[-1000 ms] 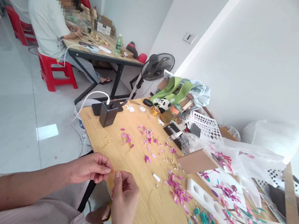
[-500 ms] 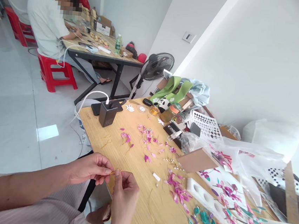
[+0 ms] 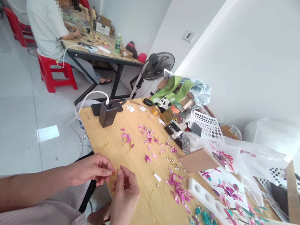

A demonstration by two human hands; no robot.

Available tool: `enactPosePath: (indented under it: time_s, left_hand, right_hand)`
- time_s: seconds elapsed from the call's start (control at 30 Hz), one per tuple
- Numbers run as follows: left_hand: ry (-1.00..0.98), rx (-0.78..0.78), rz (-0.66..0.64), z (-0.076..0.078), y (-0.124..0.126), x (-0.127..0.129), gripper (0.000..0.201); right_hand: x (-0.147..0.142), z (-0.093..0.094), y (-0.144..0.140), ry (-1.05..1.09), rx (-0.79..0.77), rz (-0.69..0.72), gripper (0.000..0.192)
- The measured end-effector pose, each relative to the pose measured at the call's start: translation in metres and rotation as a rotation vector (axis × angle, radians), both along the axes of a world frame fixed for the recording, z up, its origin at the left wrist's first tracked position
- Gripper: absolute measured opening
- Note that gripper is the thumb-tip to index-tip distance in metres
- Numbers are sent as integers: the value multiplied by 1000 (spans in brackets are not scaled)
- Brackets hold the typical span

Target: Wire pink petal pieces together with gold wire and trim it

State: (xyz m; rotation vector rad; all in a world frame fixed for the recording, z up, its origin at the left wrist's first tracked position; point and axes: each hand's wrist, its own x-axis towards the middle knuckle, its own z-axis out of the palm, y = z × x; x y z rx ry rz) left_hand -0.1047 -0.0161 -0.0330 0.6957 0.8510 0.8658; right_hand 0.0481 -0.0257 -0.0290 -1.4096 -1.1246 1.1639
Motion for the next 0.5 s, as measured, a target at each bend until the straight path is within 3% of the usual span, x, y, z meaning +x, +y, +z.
enactPosePath:
  time_s: [0.5]
  left_hand:
    - [-12, -9, 9, 3, 0, 3, 35]
  right_hand:
    - [-1, -12, 0, -259, 93, -100, 36]
